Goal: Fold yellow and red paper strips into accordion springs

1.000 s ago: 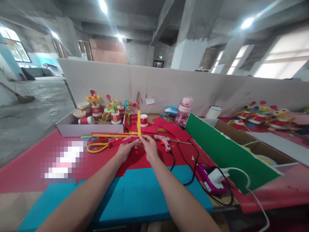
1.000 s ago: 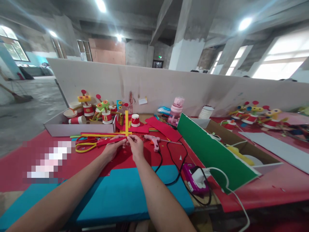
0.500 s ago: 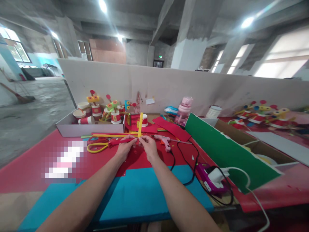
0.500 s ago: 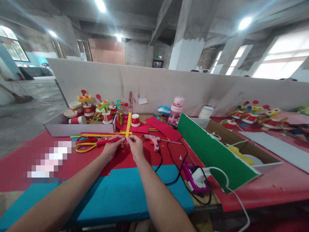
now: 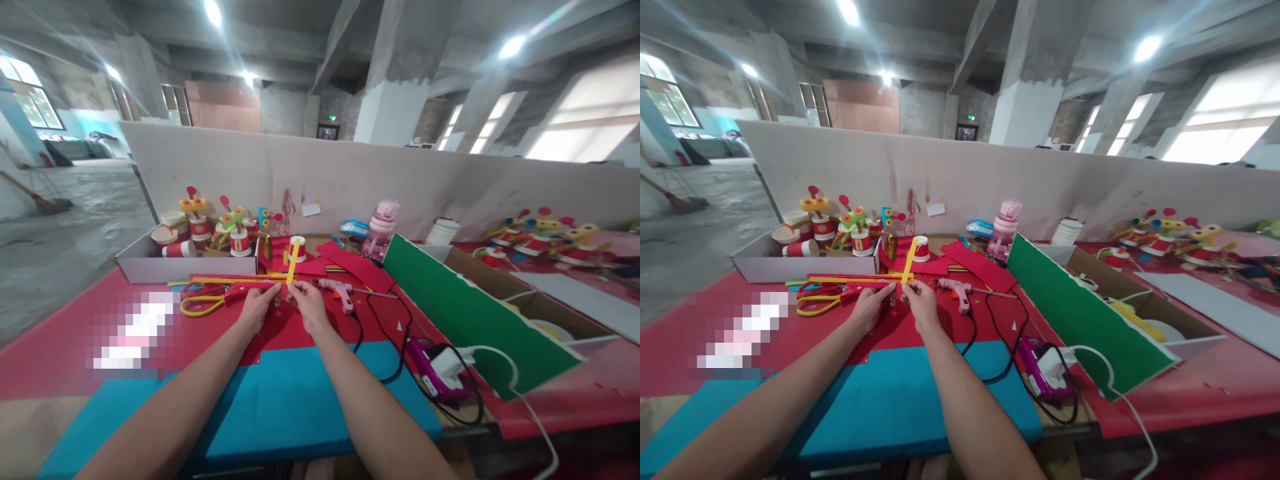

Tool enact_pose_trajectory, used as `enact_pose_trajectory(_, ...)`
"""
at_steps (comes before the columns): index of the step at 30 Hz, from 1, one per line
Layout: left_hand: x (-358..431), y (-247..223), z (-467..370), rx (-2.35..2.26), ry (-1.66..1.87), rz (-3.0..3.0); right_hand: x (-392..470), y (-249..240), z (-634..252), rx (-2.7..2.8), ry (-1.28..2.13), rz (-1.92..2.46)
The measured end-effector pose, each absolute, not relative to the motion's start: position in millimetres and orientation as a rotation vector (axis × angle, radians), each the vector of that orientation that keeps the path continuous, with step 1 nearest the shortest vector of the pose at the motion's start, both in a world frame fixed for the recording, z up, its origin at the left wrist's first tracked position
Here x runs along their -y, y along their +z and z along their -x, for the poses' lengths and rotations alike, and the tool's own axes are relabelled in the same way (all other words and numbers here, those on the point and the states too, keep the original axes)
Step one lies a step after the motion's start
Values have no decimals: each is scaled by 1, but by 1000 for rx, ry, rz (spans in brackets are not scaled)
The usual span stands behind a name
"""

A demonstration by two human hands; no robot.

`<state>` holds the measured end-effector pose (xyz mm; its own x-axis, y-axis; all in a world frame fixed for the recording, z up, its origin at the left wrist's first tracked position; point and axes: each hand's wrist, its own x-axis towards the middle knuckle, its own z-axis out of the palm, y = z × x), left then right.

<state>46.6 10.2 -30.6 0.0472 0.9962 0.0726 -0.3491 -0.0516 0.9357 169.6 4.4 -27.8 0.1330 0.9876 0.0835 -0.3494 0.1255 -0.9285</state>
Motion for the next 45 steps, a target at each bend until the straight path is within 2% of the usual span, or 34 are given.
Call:
enact_pose_trajectory(5,-9,-27,-48,-793,1330,-1000,-2,-26,-167,882,1196,855)
enact_pose_trajectory(16,-12,-29,-44,-919,1389,-1143,0,-24,-169,928,1352,881)
enact_pose_trajectory(23,-11,-30,-45,-899,1371,-1156,1,-24,-164,976,1147,921)
enact_pose_trajectory(37,-13,-30,-44,-908,1389,-1319,-1,-26,-165,902,1309,847)
enact_pose_trajectory(45,-13,-32,-44,-851,1406,-1221,-1,-28,-162,948,1225,874)
